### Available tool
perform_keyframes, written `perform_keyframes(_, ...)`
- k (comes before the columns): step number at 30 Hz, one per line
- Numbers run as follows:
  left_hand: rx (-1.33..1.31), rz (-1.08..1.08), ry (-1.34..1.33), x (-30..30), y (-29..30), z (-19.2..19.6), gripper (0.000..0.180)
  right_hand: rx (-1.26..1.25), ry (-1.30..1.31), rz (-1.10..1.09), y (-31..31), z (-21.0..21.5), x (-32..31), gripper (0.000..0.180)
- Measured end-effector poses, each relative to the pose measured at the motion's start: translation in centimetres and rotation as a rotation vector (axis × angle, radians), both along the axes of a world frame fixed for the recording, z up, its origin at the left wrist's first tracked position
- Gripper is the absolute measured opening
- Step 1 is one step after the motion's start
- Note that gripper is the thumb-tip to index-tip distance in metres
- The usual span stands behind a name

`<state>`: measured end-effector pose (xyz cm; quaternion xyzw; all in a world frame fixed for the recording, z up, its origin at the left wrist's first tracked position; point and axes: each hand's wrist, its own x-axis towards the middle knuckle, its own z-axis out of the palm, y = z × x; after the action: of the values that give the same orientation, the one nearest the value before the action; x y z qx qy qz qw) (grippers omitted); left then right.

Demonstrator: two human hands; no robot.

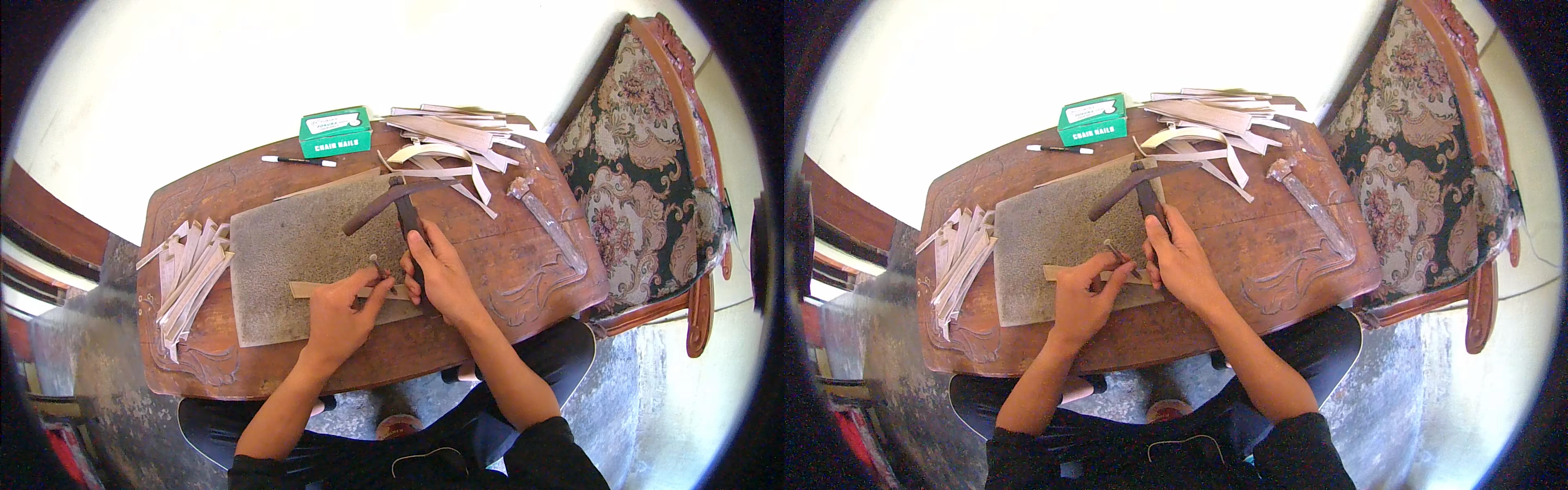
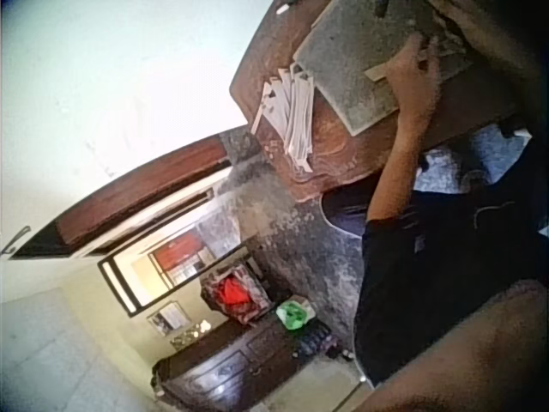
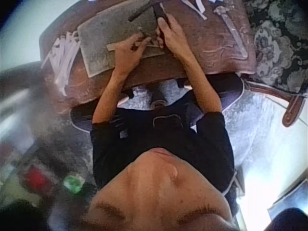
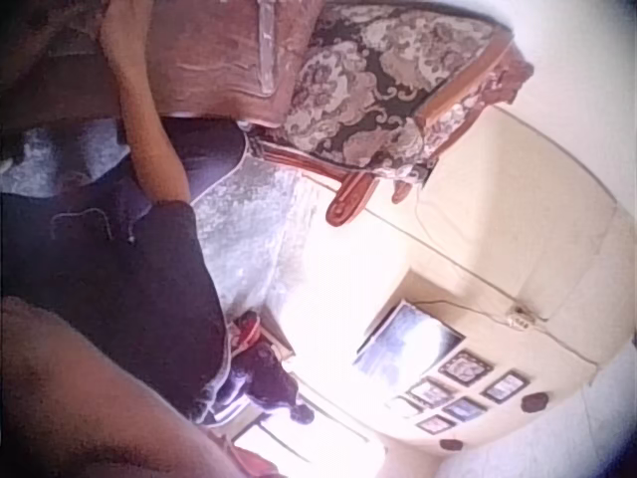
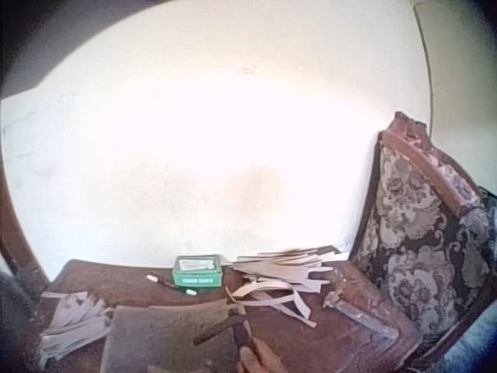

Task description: The person hammers nails into small wooden pieces placed on a sanding block. They repeatedly pick up nails, position them on the wood, and strike them with a hammer.

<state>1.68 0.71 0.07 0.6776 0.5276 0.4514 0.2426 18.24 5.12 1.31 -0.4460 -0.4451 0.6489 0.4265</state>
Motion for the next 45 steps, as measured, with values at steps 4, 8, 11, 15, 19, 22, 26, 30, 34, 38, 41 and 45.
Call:
perform_keyframes(4, 0.037, 0.003, 0.06, 0.2, -0.2, -0.2, 0.013, 0.002, -0.003, -0.003, 0.0, 0.0, 0.0, 0.035)
perform_keyframes(8, 0.105, 0.007, 0.103, 0.4, -0.4, -0.1, 0.014, 0.001, 0.01, 0.008, 0.1, -0.1, 0.0, 0.035)
perform_keyframes(11, 0.182, -0.008, 0.12, 0.7, -0.3, 0.1, 0.016, -0.019, 0.0, 0.002, 0.1, 0.0, 0.0, 0.034)
perform_keyframes(15, 0.177, -0.025, 0.147, 0.6, -0.4, 0.1, 0.017, -0.047, 0.019, 0.003, 0.1, 0.5, 0.2, 0.034)
perform_keyframes(19, 0.171, -0.033, 0.133, 0.7, -0.3, -0.1, 0.015, -0.054, -0.004, -0.018, 0.1, 0.9, 0.8, 0.035)
perform_keyframes(22, 0.174, -0.037, 0.114, 0.4, -0.4, -0.4, 0.016, 0.055, -0.128, -0.01, -0.1, 2.3, 1.6, 0.036)
perform_keyframes(26, 0.191, -0.047, 0.093, 0.5, -0.3, -0.4, 0.016, 0.399, -0.433, -0.021, -0.8, 5.6, 4.4, 0.035)
perform_keyframes(30, 0.17, -0.049, 0.094, 0.5, -0.5, -0.2, 0.016, 0.498, -0.834, 0.069, -3.4, 12.6, 5.2, 0.037)
perform_keyframes(34, 0.156, -0.058, 0.091, 0.5, -0.5, -0.1, 0.017, 0.72, -0.854, 0.164, -4.6, 14.1, 5.6, 0.043)
perform_keyframes(38, 0.19, -0.046, 0.085, 0.5, -0.4, -0.4, 0.017, 0.812, -0.874, 0.203, -5.0, 14.4, 5.5, 0.046)
perform_keyframes(41, 0.207, -0.047, 0.089, 0.4, -0.3, -0.6, 0.017, 0.752, -0.876, 0.206, -5.6, 15.1, 5.1, 0.046)
perform_keyframes(45, 0.176, -0.044, 0.1, 0.4, -0.4, -0.2, 0.018, 0.753, -0.913, 0.228, -5.4, 14.0, 5.1, 0.046)
